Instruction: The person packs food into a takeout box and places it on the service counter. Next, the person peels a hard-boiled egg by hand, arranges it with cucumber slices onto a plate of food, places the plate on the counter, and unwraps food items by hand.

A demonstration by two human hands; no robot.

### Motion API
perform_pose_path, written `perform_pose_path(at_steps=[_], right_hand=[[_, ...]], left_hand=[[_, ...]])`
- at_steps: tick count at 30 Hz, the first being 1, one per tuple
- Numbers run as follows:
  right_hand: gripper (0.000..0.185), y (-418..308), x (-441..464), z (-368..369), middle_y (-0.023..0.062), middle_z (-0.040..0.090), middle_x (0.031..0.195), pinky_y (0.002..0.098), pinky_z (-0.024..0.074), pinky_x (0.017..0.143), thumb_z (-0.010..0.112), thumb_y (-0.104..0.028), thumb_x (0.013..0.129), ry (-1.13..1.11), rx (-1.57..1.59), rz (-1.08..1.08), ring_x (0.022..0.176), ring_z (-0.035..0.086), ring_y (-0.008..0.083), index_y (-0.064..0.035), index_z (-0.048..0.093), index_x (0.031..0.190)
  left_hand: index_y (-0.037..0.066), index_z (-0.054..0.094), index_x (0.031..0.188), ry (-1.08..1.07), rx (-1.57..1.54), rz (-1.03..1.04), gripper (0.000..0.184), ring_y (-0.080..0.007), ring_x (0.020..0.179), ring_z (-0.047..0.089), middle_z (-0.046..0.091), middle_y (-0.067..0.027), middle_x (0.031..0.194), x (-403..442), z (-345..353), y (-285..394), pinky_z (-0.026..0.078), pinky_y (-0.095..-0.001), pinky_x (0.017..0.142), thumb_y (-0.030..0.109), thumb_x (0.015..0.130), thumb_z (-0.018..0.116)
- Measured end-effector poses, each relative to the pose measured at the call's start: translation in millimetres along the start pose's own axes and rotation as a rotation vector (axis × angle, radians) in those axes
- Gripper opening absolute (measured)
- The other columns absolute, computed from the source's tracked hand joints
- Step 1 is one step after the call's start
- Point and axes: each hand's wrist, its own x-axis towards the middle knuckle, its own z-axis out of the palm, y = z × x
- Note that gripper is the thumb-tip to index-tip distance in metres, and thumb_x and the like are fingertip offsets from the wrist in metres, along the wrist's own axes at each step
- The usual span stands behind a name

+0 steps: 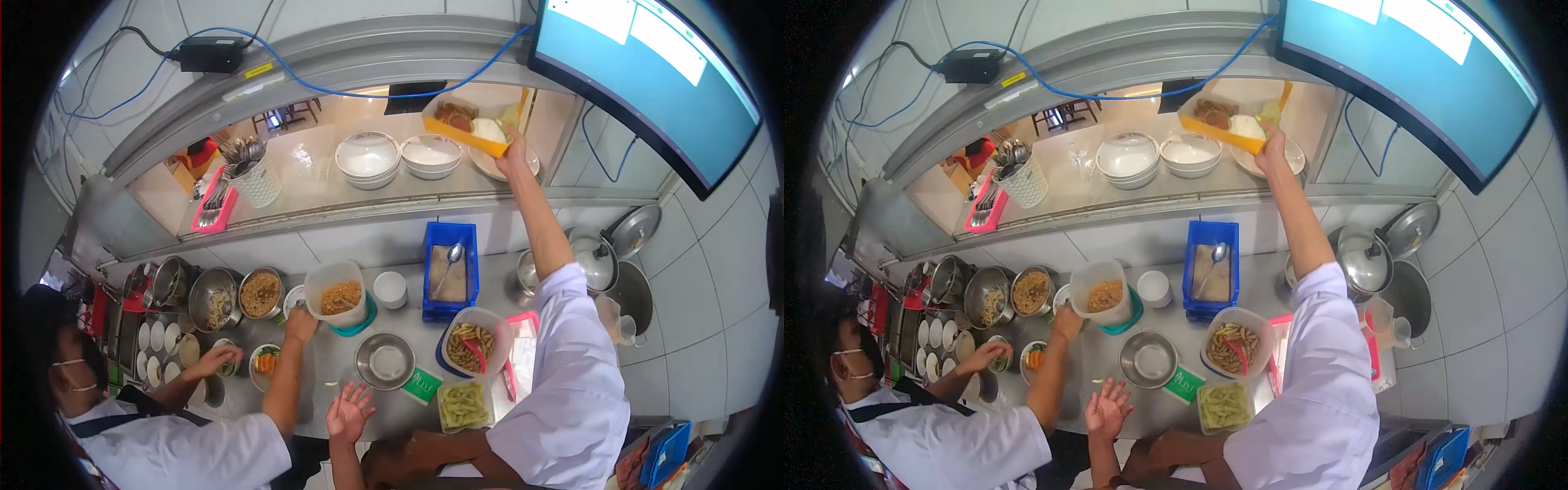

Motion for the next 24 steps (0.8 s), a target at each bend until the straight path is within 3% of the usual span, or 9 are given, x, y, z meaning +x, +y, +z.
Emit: perform_pose_path(at_steps=[6, 10, 12, 14, 15, 19, 24], right_hand=[[0.046, 15.8, 102.8, 9.0, 0.0188, 0.061, 0.121, 0.0518, 0.0509, 0.096, 0.055, -0.028, 0.087, 0.085, -0.075, 0.015, 0.111, 0.062, 0.037, -0.0033, 0.052, 0.125], [0.051, 39.4, 146.5, 19.8, 0.017, 0.061, 0.123, 0.0513, 0.0508, 0.093, 0.054, -0.033, 0.086, -0.16, -0.07, 0.124, 0.11, 0.062, 0.0352, -0.0043, 0.05, 0.128], [0.049, 60.2, 168.6, 27.5, 0.0155, 0.062, 0.121, 0.0507, 0.0503, 0.092, 0.055, -0.034, 0.086, -0.163, -0.108, 0.112, 0.109, 0.062, 0.0341, -0.0049, 0.053, 0.126], [0.047, 86.1, 198.6, 24.8, 0.0147, 0.063, 0.119, 0.0507, 0.0502, 0.092, 0.055, -0.033, 0.086, -0.051, -0.115, 0.142, 0.108, 0.062, 0.0339, -0.0052, 0.054, 0.124], [0.042, 90.6, 201.8, 25.8, 0.0162, 0.061, 0.117, 0.0544, 0.0519, 0.09, 0.055, -0.024, 0.087, -0.092, -0.097, 0.154, 0.106, 0.063, 0.0352, -0.0046, 0.05, 0.123], [0.043, 108.9, 220.8, 27.6, 0.0178, 0.061, 0.116, 0.0542, 0.0532, 0.087, 0.056, -0.022, 0.086, -0.154, -0.124, 0.203, 0.103, 0.064, 0.035, -0.0023, 0.05, 0.123], [0.042, 119.5, 235.8, 6.1, 0.0206, 0.063, 0.111, 0.0488, 0.0557, 0.083, 0.056, -0.018, 0.085, -0.127, -0.251, 0.337, 0.097, 0.067, 0.0355, 0.0025, 0.051, 0.121]], left_hand=[[0.013, 0.041, 0.141, -0.013, -0.026, -0.082, 0.054, -0.0323, 0.123, 0.051, 0.044, -0.0163, 0.143, 20.7, 7.9, -4.0, 0.048, -0.0492, 0.094, 0.044, 0.098, 0.046], [0.012, 0.041, 0.141, -0.018, -0.005, -0.097, 0.055, -0.0325, 0.123, 0.051, 0.043, -0.0171, 0.144, 31.1, 8.9, -1.1, 0.048, -0.0489, 0.094, 0.044, 0.097, 0.048], [0.012, 0.039, 0.142, -0.015, 0.022, -0.068, 0.057, -0.0332, 0.124, 0.051, 0.043, -0.0179, 0.144, 35.3, 10.0, -5.0, 0.049, -0.0488, 0.094, 0.044, 0.096, 0.05], [0.012, 0.038, 0.143, -0.013, 0.019, -0.087, 0.058, -0.0335, 0.124, 0.051, 0.043, -0.0182, 0.144, 37.6, 11.5, -8.5, 0.049, -0.0488, 0.094, 0.044, 0.096, 0.051], [0.012, 0.038, 0.143, -0.015, 0.027, -0.104, 0.059, -0.0337, 0.123, 0.051, 0.042, -0.0184, 0.144, 39.1, 12.3, -7.8, 0.049, -0.0488, 0.094, 0.044, 0.095, 0.051], [0.012, 0.036, 0.144, -0.011, 0.056, -0.08, 0.06, -0.0343, 0.123, 0.05, 0.042, -0.0187, 0.144, 40.7, 12.6, -7.9, 0.049, -0.0497, 0.094, 0.044, 0.095, 0.052], [0.013, 0.036, 0.145, 0.008, -0.042, -0.048, 0.06, -0.0349, 0.122, 0.051, 0.041, -0.0192, 0.145, 36.5, 3.3, -6.2, 0.049, -0.051, 0.093, 0.042, 0.095, 0.052]])
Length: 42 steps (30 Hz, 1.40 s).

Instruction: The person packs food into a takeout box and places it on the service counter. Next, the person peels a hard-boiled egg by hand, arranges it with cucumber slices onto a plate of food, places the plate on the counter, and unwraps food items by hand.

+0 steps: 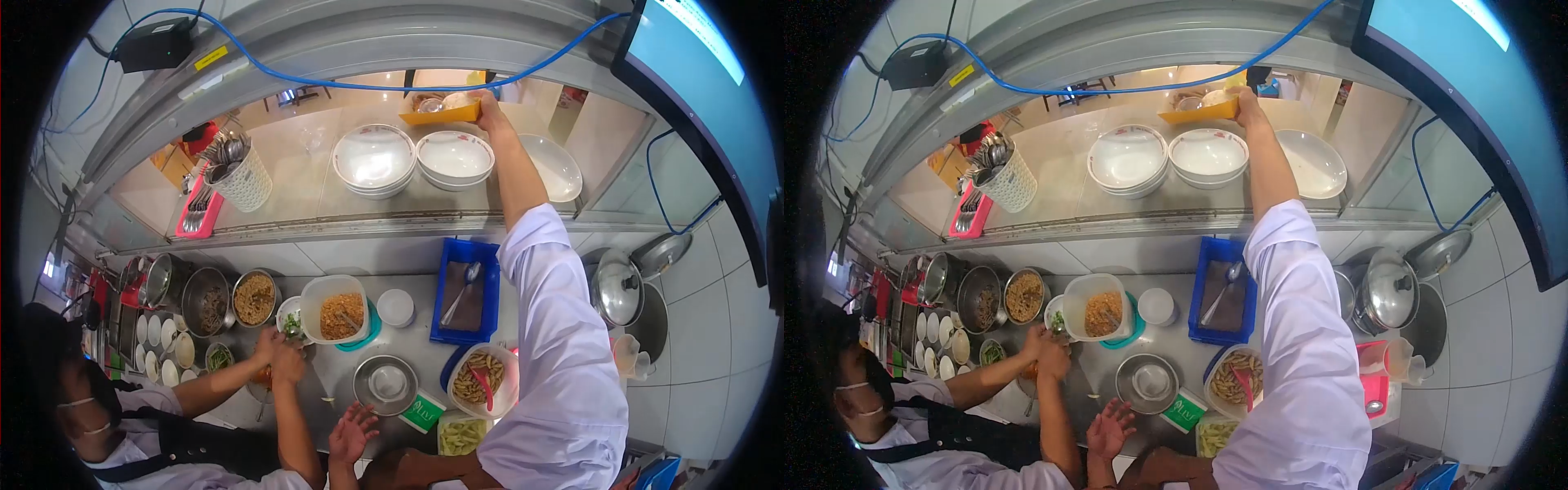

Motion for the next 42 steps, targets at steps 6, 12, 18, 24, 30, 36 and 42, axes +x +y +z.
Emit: perform_pose_path(at_steps=[6, 12, 18, 24, 30, 36, 42], right_hand=[[0.045, 9.3, -8.9, -2.1, 0.0202, 0.062, 0.12, 0.0498, 0.0505, 0.097, 0.051, -0.021, 0.09, 0.031, -0.163, 0.103, 0.108, 0.064, 0.0348, 0.0051, 0.05, 0.127], [0.043, -1.9, 25.5, -19.5, 0.0198, 0.064, 0.119, 0.0385, 0.0516, 0.088, 0.067, -0.022, 0.082, 0.349, -0.53, -0.14, 0.098, 0.066, 0.033, 0.0071, 0.065, 0.113], [0.029, -34.8, -43.3, 19.5, 0.0175, 0.07, 0.092, 0.0379, 0.0496, 0.078, 0.073, -0.025, 0.082, 0.588, -1.195, -0.721, 0.084, 0.065, 0.0266, 0.0007, 0.07, 0.095], [0.029, 59.4, -392.9, 261.1, 0.0173, 0.06, 0.09, 0.0336, 0.0473, 0.06, 0.066, -0.023, 0.091, 0.005, -0.627, -1.5, 0.065, 0.055, 0.023, 0.0012, 0.057, 0.104], [0.032, 221.8, -693.0, 385.0, 0.0142, 0.059, 0.086, 0.0296, 0.0437, 0.052, 0.061, -0.027, 0.097, -0.705, -0.033, -1.126, 0.058, 0.052, 0.0199, 0.0004, 0.053, 0.111], [0.025, 343.0, -997.6, 410.3, 0.0137, 0.056, 0.103, 0.021, 0.0438, 0.053, 0.06, -0.008, 0.087, -1.745, 0.092, 0.025, 0.068, 0.057, 0.0142, 0.0021, 0.053, 0.108], [0.025, 473.6, -1235.8, 394.5, 0.0104, 0.064, 0.102, 0.0226, 0.0475, 0.057, 0.058, -0.001, 0.087, -2.359, -0.539, 0.578, 0.072, 0.064, 0.0144, -0.0003, 0.057, 0.112]], left_hand=[[0.013, 0.036, 0.145, 0.037, 0.008, 0.009, 0.061, -0.0343, 0.121, 0.052, 0.041, -0.0189, 0.145, -0.4, -1.7, -4.9, 0.049, -0.0509, 0.093, 0.043, 0.095, 0.053], [0.012, 0.036, 0.145, -0.001, 0.051, 0.035, 0.061, -0.0338, 0.121, 0.052, 0.042, -0.0188, 0.144, -16.0, 1.4, -0.1, 0.05, -0.0497, 0.093, 0.043, 0.095, 0.053], [0.013, 0.037, 0.144, -0.008, 0.074, 0.054, 0.057, -0.032, 0.122, 0.052, 0.042, -0.0178, 0.144, -41.5, -8.9, -7.7, 0.049, -0.0484, 0.094, 0.041, 0.096, 0.052], [0.014, 0.039, 0.144, -0.042, 0.575, 0.08, 0.057, -0.0236, 0.117, 0.056, 0.05, -0.0049, 0.14, -71.2, -11.2, -7.4, 0.049, -0.0415, 0.09, 0.039, 0.096, 0.054], [0.017, 0.041, 0.142, 0.097, 0.587, 0.203, 0.059, -0.0238, 0.109, 0.06, 0.053, -0.0053, 0.132, -180.3, -35.3, -31.3, 0.054, -0.0367, 0.074, 0.046, 0.093, 0.057], [0.015, 0.049, 0.134, 0.637, 0.465, 0.608, 0.055, -0.0223, 0.101, 0.065, 0.059, -0.005, 0.122, -426.6, -119.9, -163.1, 0.055, -0.044, 0.069, 0.043, 0.088, 0.059], [0.014, 0.053, 0.126, 1.212, 0.043, 0.976, 0.049, -0.021, 0.101, 0.064, 0.059, -0.0049, 0.12, -684.1, -186.6, -369.9, 0.054, -0.0413, 0.069, 0.042, 0.085, 0.059]])
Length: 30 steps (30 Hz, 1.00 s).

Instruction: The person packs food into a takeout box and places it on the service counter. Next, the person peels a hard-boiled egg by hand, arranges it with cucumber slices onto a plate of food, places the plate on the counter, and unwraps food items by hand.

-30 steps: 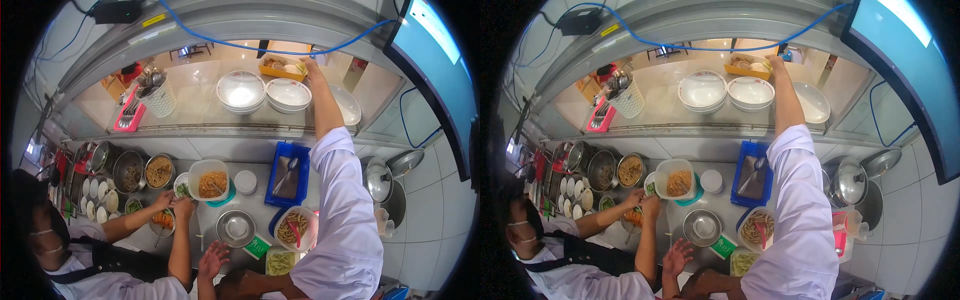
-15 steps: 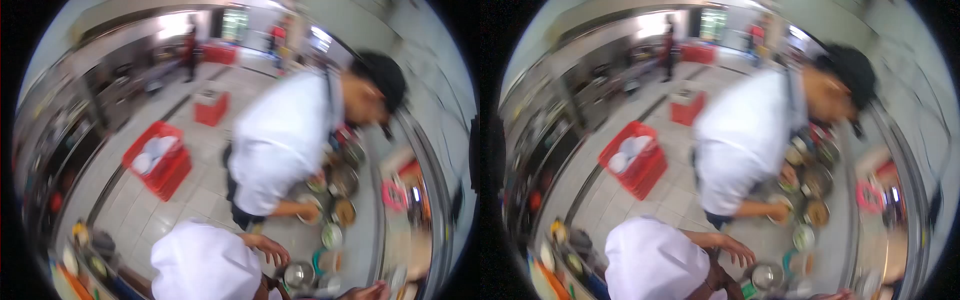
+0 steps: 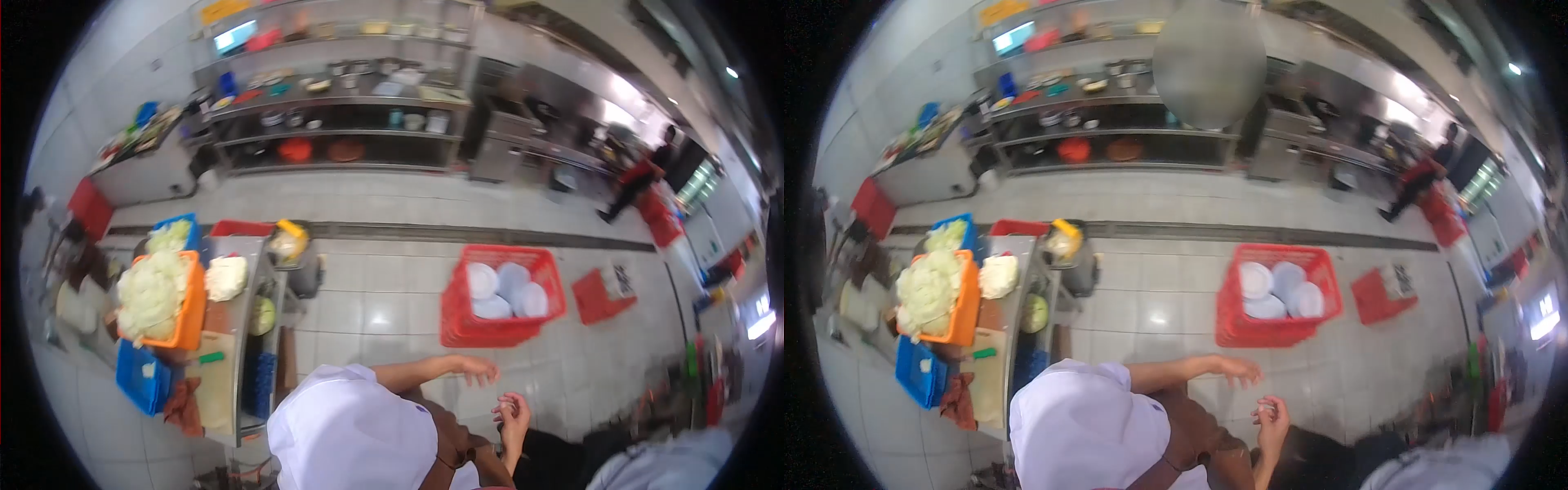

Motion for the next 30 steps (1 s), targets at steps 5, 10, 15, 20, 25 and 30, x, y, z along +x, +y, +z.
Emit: perform_pose_path(at_steps=[5, 10, 15, 20, 25, 30], right_hand=[[0.033, 12.7, 164.3, 109.1, 0.0061, 0.066, 0.112, 0.0242, 0.0507, 0.064, 0.063, -0.007, 0.089, -0.831, -0.07, 0.276, 0.081, 0.066, 0.0125, -0.0039, 0.062, 0.122], [0.039, 16.0, 302.8, 227.7, 0.004, 0.065, 0.116, 0.0312, 0.0489, 0.091, 0.063, -0.021, 0.094, -1.286, -0.258, 0.377, 0.107, 0.06, 0.0145, -0.0036, 0.059, 0.129], [0.047, 17.9, 489.5, 354.4, 0.0072, 0.064, 0.114, 0.0323, 0.0481, 0.089, 0.062, -0.037, 0.094, -1.296, -0.117, 0.825, 0.107, 0.058, 0.0154, -0.0065, 0.058, 0.129], [0.054, 28.9, 671.2, 543.5, 0.021, 0.065, 0.111, 0.0406, 0.0489, 0.092, 0.073, -0.041, 0.08, -1.375, -0.964, -0.334, 0.104, 0.062, 0.0338, -0.0029, 0.064, 0.117], [0.047, -26.7, 802.0, 780.2, 0.0214, 0.063, 0.117, 0.0448, 0.0467, 0.094, 0.066, -0.033, 0.084, -1.449, -0.844, -0.543, 0.11, 0.059, 0.0382, -0.0015, 0.061, 0.118], [0.041, -87.8, 872.8, 937.3, 0.0232, 0.062, 0.111, 0.0455, 0.0467, 0.092, 0.068, -0.027, 0.084, -1.298, -0.612, -0.557, 0.107, 0.058, 0.0392, -0.001, 0.06, 0.116]], left_hand=[[0.014, 0.051, 0.131, 0.431, -0.214, 0.173, 0.053, -0.0199, 0.104, 0.062, 0.058, -0.0058, 0.123, -109.8, -199.4, 20.1, 0.052, -0.0382, 0.078, 0.045, 0.088, 0.061], [0.015, 0.049, 0.132, 0.892, -0.369, 0.112, 0.053, -0.0202, 0.104, 0.062, 0.06, -0.0045, 0.119, -200.0, -368.9, -28.0, 0.052, -0.0381, 0.074, 0.045, 0.09, 0.059], [0.016, 0.041, 0.142, 0.84, -0.63, 0.023, 0.058, -0.0228, 0.102, 0.065, 0.058, -0.0075, 0.126, -285.1, -457.3, -45.2, 0.055, -0.038, 0.064, 0.045, 0.093, 0.055], [0.015, 0.04, 0.143, 0.705, -0.955, 0.143, 0.058, -0.0197, 0.106, 0.062, 0.057, -0.0088, 0.129, -341.3, -503.7, -25.1, 0.054, -0.0316, 0.057, 0.044, 0.094, 0.056], [0.017, 0.046, 0.139, 1.15, -0.783, 0.006, 0.057, -0.0144, 0.094, 0.06, 0.06, -0.0065, 0.119, -359.6, -634.4, -72.7, 0.052, -0.031, 0.058, 0.045, 0.091, 0.06], [0.008, 0.048, 0.136, 1.174, -0.351, -0.521, 0.062, -0.0173, 0.092, 0.061, 0.065, -0.0099, 0.109, -414.2, -865.2, -92.2, 0.053, -0.0418, 0.067, 0.04, 0.087, 0.066]])
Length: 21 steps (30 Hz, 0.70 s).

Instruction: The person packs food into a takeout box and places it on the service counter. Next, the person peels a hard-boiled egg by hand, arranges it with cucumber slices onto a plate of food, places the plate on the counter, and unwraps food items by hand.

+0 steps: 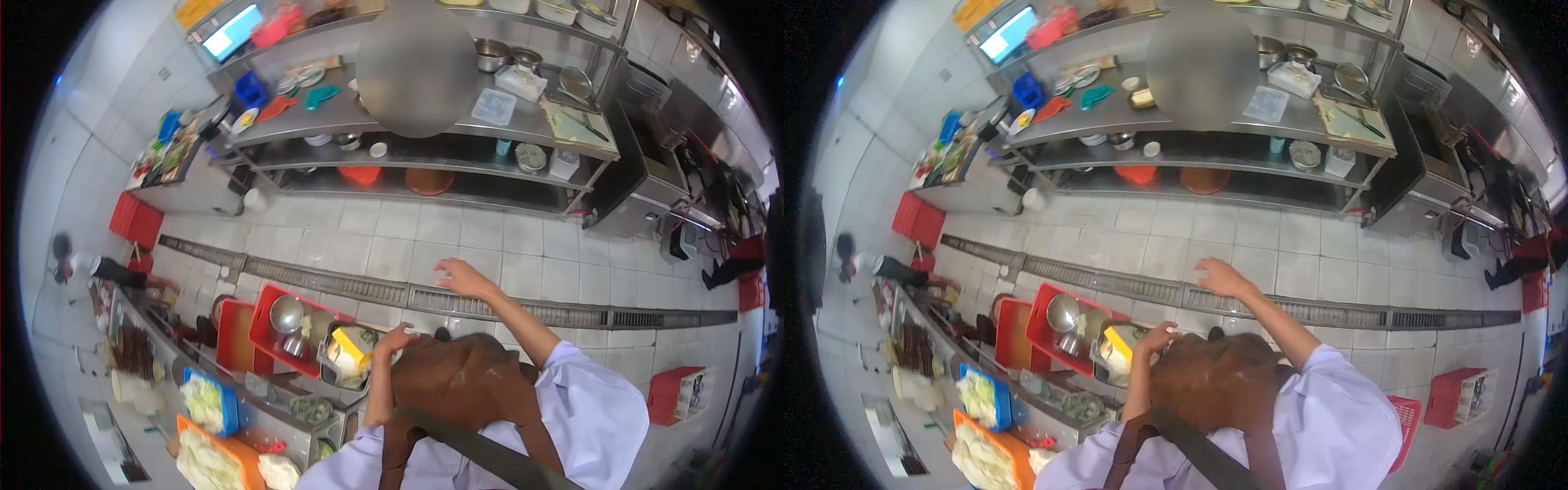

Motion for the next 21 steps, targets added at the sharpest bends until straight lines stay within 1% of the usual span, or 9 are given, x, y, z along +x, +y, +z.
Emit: perform_pose_path(at_steps=[1, 5, 6, 7, 11, 16, 17, 20, 21], right_hand=[[0.041, -3.7, 16.0, -9.7, 0.0232, 0.062, 0.111, 0.0455, 0.0467, 0.092, 0.068, -0.027, 0.084, 0.007, 0.009, 0.027, 0.107, 0.058, 0.0392, -0.001, 0.06, 0.116], [0.04, 19.4, 84.1, -66.4, 0.0231, 0.062, 0.114, 0.0445, 0.0473, 0.091, 0.067, -0.025, 0.085, -0.014, 0.103, 0.075, 0.105, 0.059, 0.0381, -0.002, 0.06, 0.117], [0.04, 33.7, 98.3, -75.4, 0.0233, 0.061, 0.115, 0.044, 0.0476, 0.091, 0.068, -0.025, 0.085, -0.015, 0.133, 0.106, 0.104, 0.059, 0.0376, -0.0024, 0.06, 0.117], [0.037, 55.1, 114.0, -83.6, 0.0183, 0.064, 0.11, 0.0385, 0.0517, 0.083, 0.07, -0.023, 0.085, 0.052, 0.126, 0.119, 0.091, 0.066, 0.029, -0.0029, 0.061, 0.116], [0.026, 148.1, 190.8, -121.5, 0.0153, 0.069, 0.094, 0.0348, 0.0533, 0.072, 0.069, -0.017, 0.083, 0.19, 0.225, 0.191, 0.079, 0.068, 0.0229, -0.0005, 0.066, 0.103], [0.013, 202.1, 360.7, -232.7, 0.0148, 0.067, 0.081, 0.0367, 0.0517, 0.068, 0.064, -0.013, 0.084, 0.431, 0.085, 0.016, 0.074, 0.067, 0.0262, -0.0013, 0.067, 0.089], [0.015, 194.7, 401.4, -264.3, 0.0213, 0.065, 0.09, 0.0457, 0.0497, 0.076, 0.057, -0.014, 0.086, 0.508, 0.058, -0.03, 0.084, 0.062, 0.0403, -0.0012, 0.064, 0.089], [0.021, 221.0, 535.5, -330.6, 0.0233, 0.065, 0.099, 0.0483, 0.0485, 0.081, 0.053, -0.012, 0.088, 0.644, -0.095, -0.131, 0.09, 0.062, 0.0419, -0.001, 0.066, 0.099], [0.022, 221.1, 574.2, -349.4, 0.0231, 0.066, 0.101, 0.0474, 0.0496, 0.082, 0.053, -0.012, 0.087, 0.58, -0.134, -0.04, 0.093, 0.063, 0.0407, -0.0018, 0.067, 0.101]], left_hand=[[0.013, 0.046, 0.139, -0.102, 0.209, 0.133, 0.063, -0.0266, 0.09, 0.062, 0.063, -0.0143, 0.111, 39.6, -19.9, 10.9, 0.053, -0.0409, 0.063, 0.041, 0.086, 0.066], [0.008, 0.053, 0.132, -0.456, 0.226, -0.141, 0.05, -0.0239, 0.095, 0.063, 0.064, -0.0111, 0.113, 59.5, -72.9, 133.1, 0.055, -0.0408, 0.071, 0.034, 0.09, 0.058], [0.008, 0.053, 0.132, -0.462, 0.245, -0.141, 0.05, -0.0239, 0.095, 0.063, 0.064, -0.0111, 0.113, 83.2, -90.0, 146.7, 0.055, -0.0408, 0.071, 0.034, 0.09, 0.058], [0.008, 0.054, 0.131, -0.454, 0.245, -0.09, 0.048, -0.0231, 0.093, 0.062, 0.064, -0.0105, 0.112, 117.4, -108.9, 154.8, 0.055, -0.0398, 0.071, 0.033, 0.09, 0.058], [0.008, 0.056, 0.128, -0.43, 0.155, 0.084, 0.042, -0.0202, 0.086, 0.062, 0.065, -0.0084, 0.109, 249.0, -162.7, 151.6, 0.055, -0.0357, 0.071, 0.028, 0.091, 0.056], [0.008, 0.058, 0.123, 0.062, -0.369, 0.164, 0.034, -0.0168, 0.077, 0.062, 0.064, -0.0091, 0.1, 247.1, -253.5, 294.1, 0.053, -0.033, 0.06, 0.017, 0.091, 0.057], [0.008, 0.058, 0.123, 0.06, -0.369, 0.145, 0.034, -0.0168, 0.077, 0.062, 0.064, -0.0091, 0.1, 261.5, -268.0, 302.2, 0.053, -0.033, 0.06, 0.017, 0.091, 0.057], [0.009, 0.055, 0.125, 0.187, -0.264, 0.154, 0.034, -0.0185, 0.086, 0.066, 0.064, -0.0081, 0.103, 307.6, -297.4, 316.0, 0.056, -0.0342, 0.063, 0.014, 0.092, 0.056], [0.009, 0.055, 0.125, 0.179, -0.279, 0.202, 0.034, -0.0186, 0.086, 0.066, 0.064, -0.0078, 0.103, 319.8, -307.0, 322.2, 0.055, -0.0341, 0.062, 0.013, 0.092, 0.057]])
